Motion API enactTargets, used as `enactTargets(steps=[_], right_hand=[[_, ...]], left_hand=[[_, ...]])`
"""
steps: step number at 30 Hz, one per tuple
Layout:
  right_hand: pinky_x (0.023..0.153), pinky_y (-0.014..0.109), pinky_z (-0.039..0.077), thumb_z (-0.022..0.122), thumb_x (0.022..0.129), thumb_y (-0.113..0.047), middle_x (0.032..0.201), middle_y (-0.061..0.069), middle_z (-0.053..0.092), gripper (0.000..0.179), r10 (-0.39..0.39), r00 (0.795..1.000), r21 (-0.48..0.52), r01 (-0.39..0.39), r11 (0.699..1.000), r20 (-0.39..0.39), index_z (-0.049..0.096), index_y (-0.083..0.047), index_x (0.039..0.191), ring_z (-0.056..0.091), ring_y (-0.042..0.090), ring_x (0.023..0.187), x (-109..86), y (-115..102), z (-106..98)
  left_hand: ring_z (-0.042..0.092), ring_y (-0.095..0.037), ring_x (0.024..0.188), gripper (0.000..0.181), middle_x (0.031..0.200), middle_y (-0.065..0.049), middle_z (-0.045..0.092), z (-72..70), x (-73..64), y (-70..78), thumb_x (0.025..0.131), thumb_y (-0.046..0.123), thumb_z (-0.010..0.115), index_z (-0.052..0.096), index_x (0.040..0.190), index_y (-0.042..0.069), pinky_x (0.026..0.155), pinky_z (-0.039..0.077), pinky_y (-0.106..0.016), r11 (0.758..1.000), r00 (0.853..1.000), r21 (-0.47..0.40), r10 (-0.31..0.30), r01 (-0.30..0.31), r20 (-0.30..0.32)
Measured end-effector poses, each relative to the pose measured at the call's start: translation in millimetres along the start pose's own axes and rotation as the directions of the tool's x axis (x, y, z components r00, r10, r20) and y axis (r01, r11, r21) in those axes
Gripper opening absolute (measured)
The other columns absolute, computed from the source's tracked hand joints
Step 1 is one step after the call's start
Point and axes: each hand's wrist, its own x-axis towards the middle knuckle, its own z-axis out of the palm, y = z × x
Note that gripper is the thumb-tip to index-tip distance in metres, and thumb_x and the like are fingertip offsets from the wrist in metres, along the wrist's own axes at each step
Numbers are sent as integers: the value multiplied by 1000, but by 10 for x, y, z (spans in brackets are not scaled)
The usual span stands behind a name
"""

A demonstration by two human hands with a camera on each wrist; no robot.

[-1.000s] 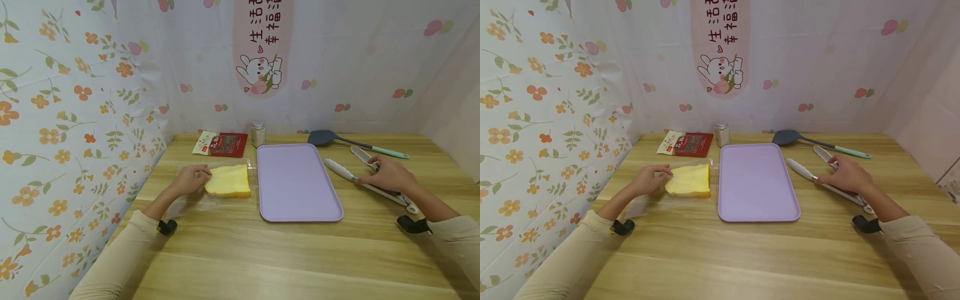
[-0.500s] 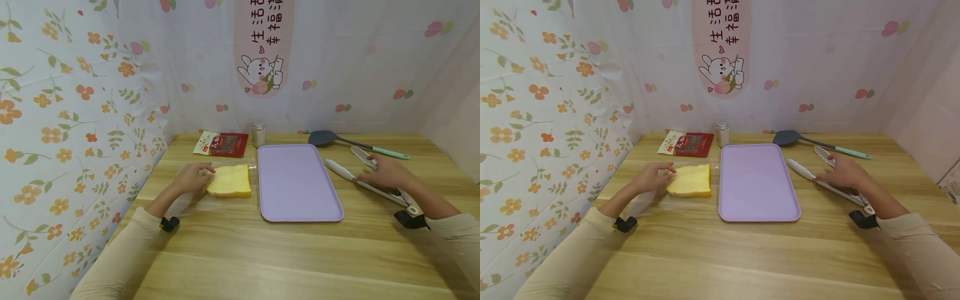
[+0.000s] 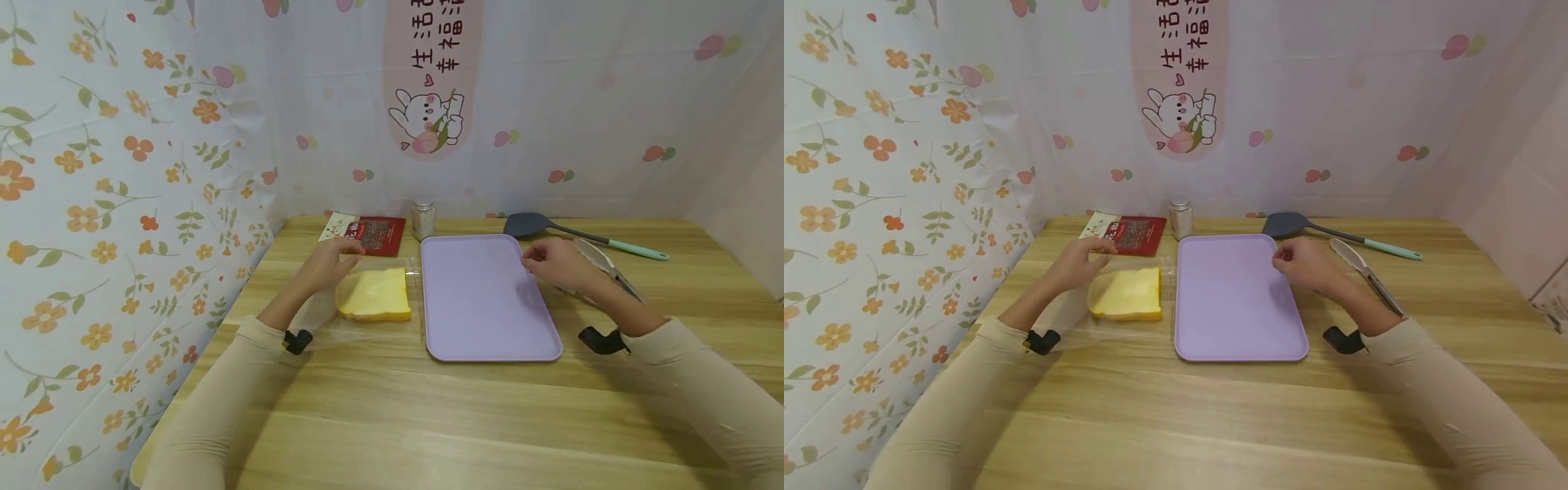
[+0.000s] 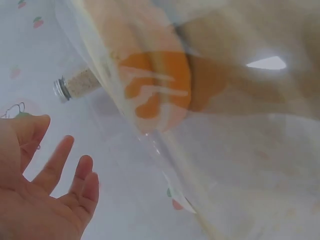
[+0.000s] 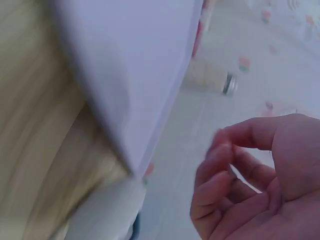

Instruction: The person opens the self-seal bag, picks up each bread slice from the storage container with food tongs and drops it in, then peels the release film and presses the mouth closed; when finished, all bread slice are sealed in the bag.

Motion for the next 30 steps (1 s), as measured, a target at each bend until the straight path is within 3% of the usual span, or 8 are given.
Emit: enactTargets(steps=[2,7,10,14,19,25,30], right_hand=[[60,30,46,63,94,-12,78,5,67,17,-26,1000,25,26,999,2,71,3,95,56,17,68,96,-90,91],[62,32,45,66,91,-8,77,3,67,9,-99,994,71,96,993,35,71,0,91,57,19,69,316,-284,263],[67,33,46,69,89,-7,79,2,69,6,-121,990,73,116,991,68,71,-3,90,60,20,73,435,-403,348],[70,35,47,69,88,-9,82,4,70,6,-126,986,61,120,991,108,71,-3,91,61,22,78,596,-548,456],[76,38,51,69,89,-9,89,9,72,8,-126,979,73,115,991,160,71,-2,93,63,25,85,801,-702,591],[78,38,53,69,89,-10,97,13,73,13,-121,969,55,111,992,216,72,0,96,64,26,87,1004,-866,781],[83,40,52,67,87,-11,100,14,74,19,-150,965,19,149,989,213,72,2,99,66,28,94,1118,-953,943]], left_hand=[[61,-31,111,16,115,-14,68,12,83,-2,97,7,62,71,109,2,95,49,-46,1000,1000,-23,2,-2,-2],[58,-31,116,18,122,-15,65,50,244,-17,99,11,61,69,112,2,95,47,-47,999,999,-39,-28,29,25],[60,-27,94,20,121,-14,66,57,329,-13,99,12,60,69,115,2,82,48,-41,999,998,-26,-44,45,42],[51,-21,75,23,113,-11,66,77,463,-15,100,14,59,68,117,1,73,45,-38,998,995,-16,-52,54,80],[61,-25,99,23,115,-11,69,159,603,-36,100,15,59,69,114,0,88,49,-41,997,986,-16,-66,69,151],[58,-20,87,20,110,-6,70,306,664,-56,100,18,59,72,111,6,76,48,-35,989,958,16,-145,146,247],[61,-21,91,18,107,-4,71,397,684,7,98,16,60,72,110,8,82,48,-38,990,952,38,-143,138,271]])
